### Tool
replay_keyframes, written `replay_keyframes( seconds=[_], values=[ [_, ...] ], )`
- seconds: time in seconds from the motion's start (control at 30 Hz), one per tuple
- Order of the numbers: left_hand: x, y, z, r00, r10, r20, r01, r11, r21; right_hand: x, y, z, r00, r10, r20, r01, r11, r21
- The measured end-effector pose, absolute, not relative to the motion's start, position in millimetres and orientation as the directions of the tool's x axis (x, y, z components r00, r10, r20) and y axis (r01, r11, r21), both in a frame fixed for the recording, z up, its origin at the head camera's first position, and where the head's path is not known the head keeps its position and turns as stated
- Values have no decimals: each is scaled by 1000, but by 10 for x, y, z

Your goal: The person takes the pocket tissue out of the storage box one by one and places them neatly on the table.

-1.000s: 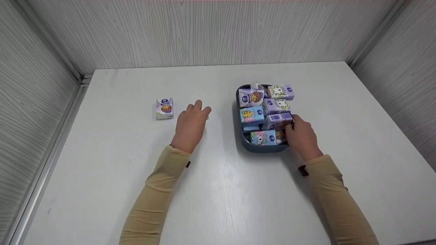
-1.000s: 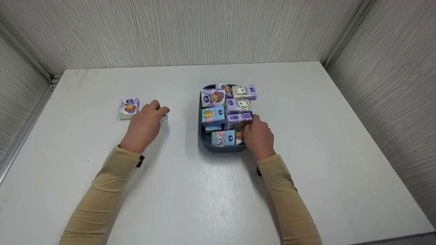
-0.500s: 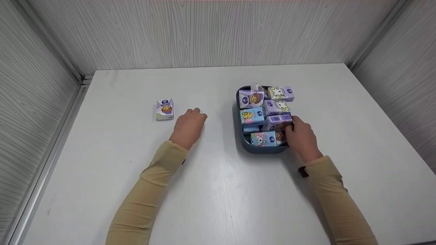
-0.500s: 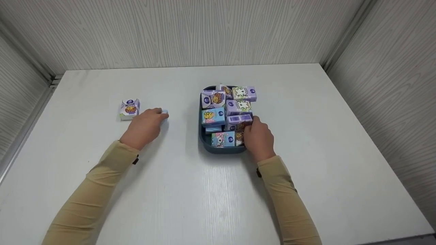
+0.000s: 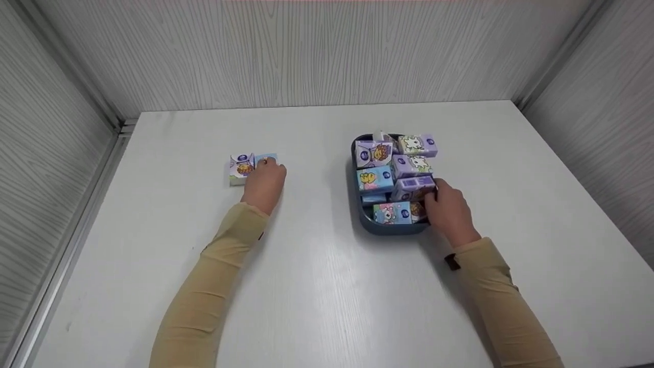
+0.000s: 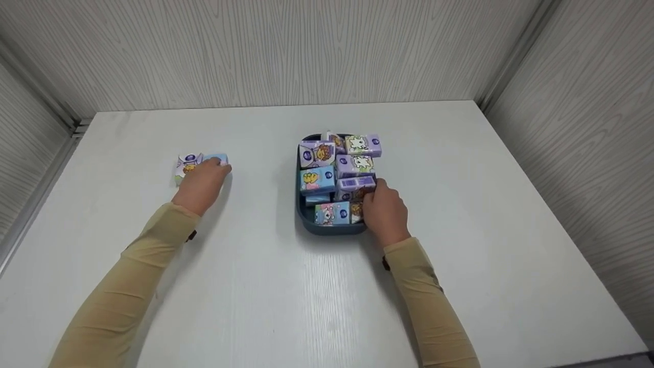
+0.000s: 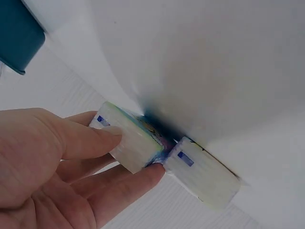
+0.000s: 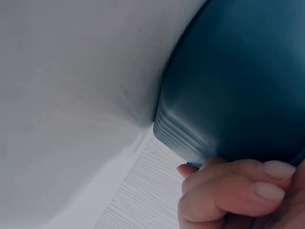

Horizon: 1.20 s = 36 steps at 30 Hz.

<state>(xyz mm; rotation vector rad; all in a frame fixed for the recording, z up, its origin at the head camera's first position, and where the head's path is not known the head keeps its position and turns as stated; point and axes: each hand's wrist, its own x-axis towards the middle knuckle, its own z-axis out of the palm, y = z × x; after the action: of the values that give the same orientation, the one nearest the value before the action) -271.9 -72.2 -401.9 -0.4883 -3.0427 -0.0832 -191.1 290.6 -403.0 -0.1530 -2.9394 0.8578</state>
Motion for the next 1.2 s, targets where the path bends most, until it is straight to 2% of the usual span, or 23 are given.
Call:
replay_keyframes(
  seconds=[0.3,0.63,0.83,0.97,1.2],
  values=[
    [-2737,-761,-4036,-960,282,-2,281,959,24,-1908,2906,-4028,-993,118,27,84,835,-544],
    [-2690,-708,-4003,-947,316,66,317,948,16,-1912,2911,-4033,-992,122,36,83,835,-545],
    [-2634,-529,-3909,-906,381,185,396,916,55,-1914,2924,-4036,-991,125,37,87,845,-528],
    [-2583,-323,-3801,-878,425,220,455,883,112,-1912,2923,-4031,-991,128,34,91,844,-529],
    [-2436,69,-3650,-805,524,280,569,815,110,-1915,2916,-4035,-991,127,39,86,841,-535]
  ],
)
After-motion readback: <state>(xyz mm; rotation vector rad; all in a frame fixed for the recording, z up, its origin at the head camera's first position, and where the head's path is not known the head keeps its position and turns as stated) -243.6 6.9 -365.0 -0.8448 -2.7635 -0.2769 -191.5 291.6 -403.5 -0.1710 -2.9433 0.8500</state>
